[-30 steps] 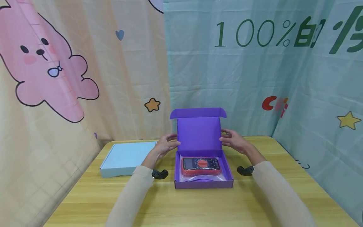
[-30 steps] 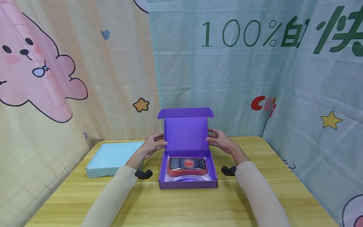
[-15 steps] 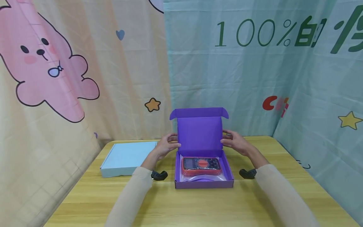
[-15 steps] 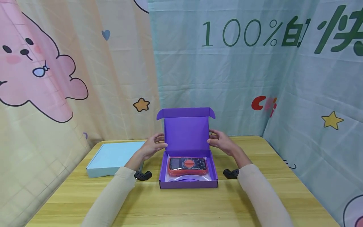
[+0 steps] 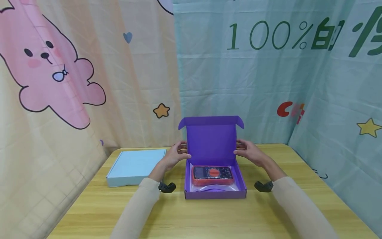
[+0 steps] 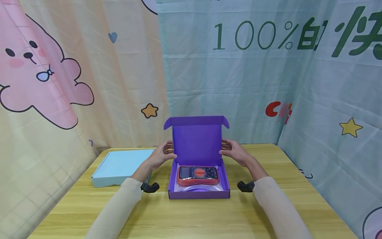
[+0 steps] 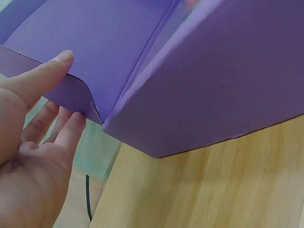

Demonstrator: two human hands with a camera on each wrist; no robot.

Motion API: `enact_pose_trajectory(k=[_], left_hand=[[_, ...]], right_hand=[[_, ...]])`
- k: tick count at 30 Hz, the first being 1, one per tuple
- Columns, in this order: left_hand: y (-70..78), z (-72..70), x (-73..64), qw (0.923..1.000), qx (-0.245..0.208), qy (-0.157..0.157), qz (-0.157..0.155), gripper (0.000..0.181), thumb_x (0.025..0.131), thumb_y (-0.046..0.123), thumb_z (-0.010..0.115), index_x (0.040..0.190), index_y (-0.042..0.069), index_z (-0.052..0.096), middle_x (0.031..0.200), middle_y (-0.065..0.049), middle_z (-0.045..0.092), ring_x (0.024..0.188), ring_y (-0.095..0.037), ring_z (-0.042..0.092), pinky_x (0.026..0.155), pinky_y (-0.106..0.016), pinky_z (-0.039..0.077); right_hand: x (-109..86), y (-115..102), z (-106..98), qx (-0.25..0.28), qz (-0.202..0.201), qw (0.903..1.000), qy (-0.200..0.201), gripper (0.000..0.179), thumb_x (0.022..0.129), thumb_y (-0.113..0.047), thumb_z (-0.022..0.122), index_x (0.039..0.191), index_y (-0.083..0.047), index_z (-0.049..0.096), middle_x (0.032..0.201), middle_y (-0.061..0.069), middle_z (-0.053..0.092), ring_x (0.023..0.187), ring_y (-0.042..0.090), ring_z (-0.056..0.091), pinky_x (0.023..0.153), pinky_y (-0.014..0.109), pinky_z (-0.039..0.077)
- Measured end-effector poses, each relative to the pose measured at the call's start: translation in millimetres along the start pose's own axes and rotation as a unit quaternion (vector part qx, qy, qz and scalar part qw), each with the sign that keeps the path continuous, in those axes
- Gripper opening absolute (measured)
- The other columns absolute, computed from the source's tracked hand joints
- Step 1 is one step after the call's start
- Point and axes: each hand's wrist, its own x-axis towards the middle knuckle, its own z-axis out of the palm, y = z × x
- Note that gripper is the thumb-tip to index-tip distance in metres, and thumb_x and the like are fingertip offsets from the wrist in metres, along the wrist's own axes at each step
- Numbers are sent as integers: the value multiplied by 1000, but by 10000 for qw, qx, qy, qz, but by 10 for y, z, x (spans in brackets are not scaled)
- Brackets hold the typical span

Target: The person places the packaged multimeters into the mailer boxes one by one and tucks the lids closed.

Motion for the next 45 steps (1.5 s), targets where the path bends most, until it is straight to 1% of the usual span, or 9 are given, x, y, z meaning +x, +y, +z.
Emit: enact_pose_trajectory(k=[4,10,16,26,29,33,37,42,45], left_hand=[[8,5,-20,9999,134,-80,66,68,92,-1,77,150,3,40,143,-19,50,134,-36,50,104,-42,50],[7,12,-62,9994,286,-85,185,69,90,-4,77,148,1,41,138,-19,52,134,-37,50,106,-43,49],[-12,23,-95,9981,494,-1,378,64,87,-6,79,141,3,46,131,-18,55,131,-38,53,108,-45,47],[-36,62,-129,9965,514,-49,664,65,80,-17,79,134,3,49,121,-16,56,127,-39,55,107,-48,47],[-46,68,-146,9964,422,-56,739,64,78,-21,78,130,3,50,117,-15,56,123,-39,57,104,-48,50],[-68,71,-156,9964,243,-171,800,64,76,-25,77,129,1,52,115,-14,56,122,-38,57,103,-46,51],[-65,69,-182,9956,398,-251,810,63,76,-25,77,129,0,53,117,-15,56,127,-40,56,105,-45,49],[-27,78,-237,9944,800,-218,653,65,76,-24,78,131,2,55,128,-16,59,133,-41,52,106,-47,47],[2,102,-264,9934,934,-255,622,70,77,-23,78,138,1,53,132,-20,57,135,-43,50,108,-49,46]], right_hand=[[-30,7,9,-89,-105,9999,4,74,101,-9,67,159,9,24,155,33,38,142,48,39,109,52,44],[-98,-12,57,-182,-212,9996,30,74,101,-6,67,158,11,23,153,34,41,141,49,40,109,53,44],[-153,-28,96,-312,-131,9994,103,75,100,-5,68,158,10,23,150,35,44,139,49,43,106,50,47],[-222,-36,142,-206,-299,9993,-2,68,98,4,66,157,6,32,146,31,50,135,47,48,100,41,53],[-248,-31,164,-194,-381,9991,-21,66,98,4,66,156,6,34,144,31,52,133,46,51,98,39,54],[-285,5,187,-141,-480,9987,17,61,96,8,65,151,8,40,137,29,58,126,40,58,95,37,56],[-322,47,203,-176,-563,9983,9,53,96,10,65,146,10,46,130,29,62,122,37,61,94,36,56],[-388,59,209,-528,-437,9976,-2,49,97,6,67,143,8,48,129,26,63,125,43,58,93,35,57],[-431,58,198,-678,-404,9969,7,47,96,7,69,139,8,51,127,25,64,128,48,55,94,35,56]])
